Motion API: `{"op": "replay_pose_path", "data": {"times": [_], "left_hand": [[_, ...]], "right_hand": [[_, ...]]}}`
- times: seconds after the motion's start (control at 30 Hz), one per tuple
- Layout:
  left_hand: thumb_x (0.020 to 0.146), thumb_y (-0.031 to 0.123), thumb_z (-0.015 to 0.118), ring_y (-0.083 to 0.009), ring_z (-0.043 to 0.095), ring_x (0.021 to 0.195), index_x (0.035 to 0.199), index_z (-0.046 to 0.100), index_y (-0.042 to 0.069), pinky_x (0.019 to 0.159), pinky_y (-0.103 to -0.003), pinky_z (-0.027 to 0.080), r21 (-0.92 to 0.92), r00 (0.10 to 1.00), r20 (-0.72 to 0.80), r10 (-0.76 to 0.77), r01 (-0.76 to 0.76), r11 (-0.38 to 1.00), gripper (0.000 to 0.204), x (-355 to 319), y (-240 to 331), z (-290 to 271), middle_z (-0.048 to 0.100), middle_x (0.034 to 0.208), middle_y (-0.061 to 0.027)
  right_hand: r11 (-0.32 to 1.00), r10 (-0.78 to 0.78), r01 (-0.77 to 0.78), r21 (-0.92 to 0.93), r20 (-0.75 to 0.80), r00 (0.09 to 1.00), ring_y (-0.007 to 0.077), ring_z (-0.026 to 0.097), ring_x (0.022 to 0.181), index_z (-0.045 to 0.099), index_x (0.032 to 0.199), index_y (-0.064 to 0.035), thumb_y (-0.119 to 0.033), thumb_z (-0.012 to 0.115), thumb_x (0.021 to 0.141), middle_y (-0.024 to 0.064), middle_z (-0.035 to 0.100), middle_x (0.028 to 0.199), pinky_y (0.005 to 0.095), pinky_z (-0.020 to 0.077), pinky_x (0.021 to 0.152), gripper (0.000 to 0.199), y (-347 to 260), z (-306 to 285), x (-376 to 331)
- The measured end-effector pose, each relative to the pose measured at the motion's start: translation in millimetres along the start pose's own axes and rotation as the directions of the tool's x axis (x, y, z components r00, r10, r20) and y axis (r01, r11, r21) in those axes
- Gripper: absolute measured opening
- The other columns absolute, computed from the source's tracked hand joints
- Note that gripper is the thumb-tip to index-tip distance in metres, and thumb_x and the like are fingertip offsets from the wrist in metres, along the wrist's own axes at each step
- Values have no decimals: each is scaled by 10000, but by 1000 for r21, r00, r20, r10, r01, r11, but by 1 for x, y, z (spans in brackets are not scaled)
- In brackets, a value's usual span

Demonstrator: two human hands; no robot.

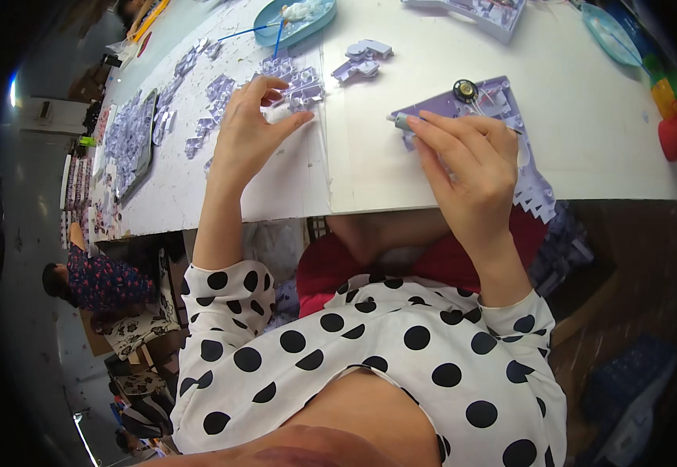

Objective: The person assembles small plastic toy parts by hand at a factory workstation.

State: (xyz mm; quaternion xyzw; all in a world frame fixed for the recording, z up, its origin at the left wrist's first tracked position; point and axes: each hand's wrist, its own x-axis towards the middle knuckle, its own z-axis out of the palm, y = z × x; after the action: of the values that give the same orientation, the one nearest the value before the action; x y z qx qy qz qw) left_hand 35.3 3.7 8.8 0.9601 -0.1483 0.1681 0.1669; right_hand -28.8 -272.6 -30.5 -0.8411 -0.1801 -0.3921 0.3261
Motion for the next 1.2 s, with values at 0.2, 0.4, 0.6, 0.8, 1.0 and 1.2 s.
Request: {"op": "replay_pose_path", "data": {"times": [0.2,0.4,0.6,0.8,1.0,1.2], "left_hand": [[801,193,842,-215,652,927,1165,667,45,829,-337,526,-209,982,70,-175,186,960,430,-4,3,16,705,1001,-104],[809,78,761,-224,648,925,1230,651,35,860,-350,533,-324,977,27,-213,210,923,437,-19,15,7,686,1007,-123],[818,46,747,-197,641,930,1243,653,56,873,-335,523,-416,998,14,-67,67,907,436,-25,44,5,682,1016,-96],[821,33,747,-182,658,926,1261,654,72,861,-327,537,-433,1000,-21,-13,3,902,452,-15,63,4,688,1018,-85],[822,43,740,-197,654,912,1282,625,67,847,-331,537,-489,993,-80,-83,34,871,475,-26,57,6,673,1011,-97],[822,46,754,-163,659,903,1298,618,84,835,-308,530,-526,987,-32,-156,117,842,497,-56,48,4,691,1001,-68]], "right_hand": [[996,2,-5,-90,-33,999,193,628,876,791,998,-122,-38,805,755,1,746,982,337,478,810,258,28,-1,28],[954,294,-284,92,-110,950,160,663,900,762,1129,-106,-122,753,877,53,739,1014,320,510,829,253,61,-22,65],[729,483,-463,504,101,870,306,714,982,728,1052,53,-110,684,912,206,744,1065,524,489,937,219,112,-8,92],[803,435,-544,242,387,813,167,711,894,663,1268,-65,-133,607,981,129,698,1111,285,539,832,300,138,30,95],[819,203,-494,291,658,725,159,689,780,595,1332,-102,-132,585,985,112,665,1105,282,536,764,349,64,56,103],[719,-167,-451,529,761,627,154,642,963,603,1353,-111,-110,667,927,59,709,1025,312,502,877,431,42,35,98]]}}
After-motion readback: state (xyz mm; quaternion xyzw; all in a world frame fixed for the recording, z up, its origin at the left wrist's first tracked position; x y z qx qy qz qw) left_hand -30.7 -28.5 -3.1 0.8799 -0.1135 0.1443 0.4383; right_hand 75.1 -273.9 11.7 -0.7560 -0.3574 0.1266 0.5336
